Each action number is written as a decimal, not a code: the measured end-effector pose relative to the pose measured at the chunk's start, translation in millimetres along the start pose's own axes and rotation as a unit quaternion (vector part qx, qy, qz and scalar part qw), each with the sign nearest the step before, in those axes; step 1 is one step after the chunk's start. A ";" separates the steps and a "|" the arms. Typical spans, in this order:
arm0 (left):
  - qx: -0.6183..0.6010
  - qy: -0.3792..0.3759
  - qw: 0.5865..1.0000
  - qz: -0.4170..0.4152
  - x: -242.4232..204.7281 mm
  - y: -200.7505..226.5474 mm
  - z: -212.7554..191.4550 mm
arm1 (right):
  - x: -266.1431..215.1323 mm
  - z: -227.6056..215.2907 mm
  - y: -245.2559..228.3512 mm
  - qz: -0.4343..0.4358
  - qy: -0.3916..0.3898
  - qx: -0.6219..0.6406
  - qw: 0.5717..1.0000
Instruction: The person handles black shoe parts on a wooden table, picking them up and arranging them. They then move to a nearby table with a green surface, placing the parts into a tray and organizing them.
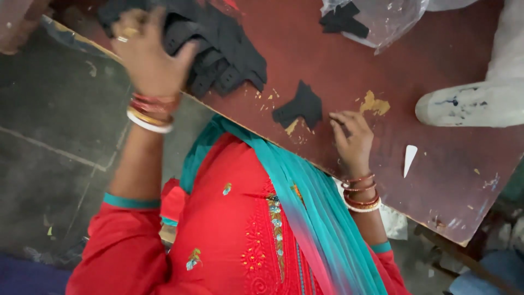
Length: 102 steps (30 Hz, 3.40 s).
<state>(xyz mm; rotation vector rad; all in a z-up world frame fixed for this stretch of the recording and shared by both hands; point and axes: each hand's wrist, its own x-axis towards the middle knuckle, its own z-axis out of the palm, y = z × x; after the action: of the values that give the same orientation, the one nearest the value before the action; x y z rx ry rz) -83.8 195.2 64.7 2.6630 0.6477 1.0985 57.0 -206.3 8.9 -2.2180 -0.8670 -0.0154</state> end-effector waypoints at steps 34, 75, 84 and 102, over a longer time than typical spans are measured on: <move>-0.121 -0.098 0.987 -0.029 -37.0 11.0 32.0 | 9.9 -4.0 -1.3 0.041 -0.041 0.014 0.998; -0.189 -0.016 0.981 -0.038 10.5 23.8 49.2 | 15.3 -3.9 58.8 0.123 0.080 0.041 0.988; -0.195 -0.213 0.933 0.215 25.8 211.1 295.6 | 18.4 -2.4 76.9 0.117 0.102 0.094 0.983; -0.336 -0.323 0.843 0.268 -42.3 101.8 101.5 | 19.8 -4.1 63.1 0.169 0.095 0.129 0.973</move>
<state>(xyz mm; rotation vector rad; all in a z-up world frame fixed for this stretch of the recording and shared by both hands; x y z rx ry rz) -6.0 84.6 0.2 2.3386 -0.5469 0.3125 110.5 -228.8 -23.3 -2.0493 -0.3580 0.0445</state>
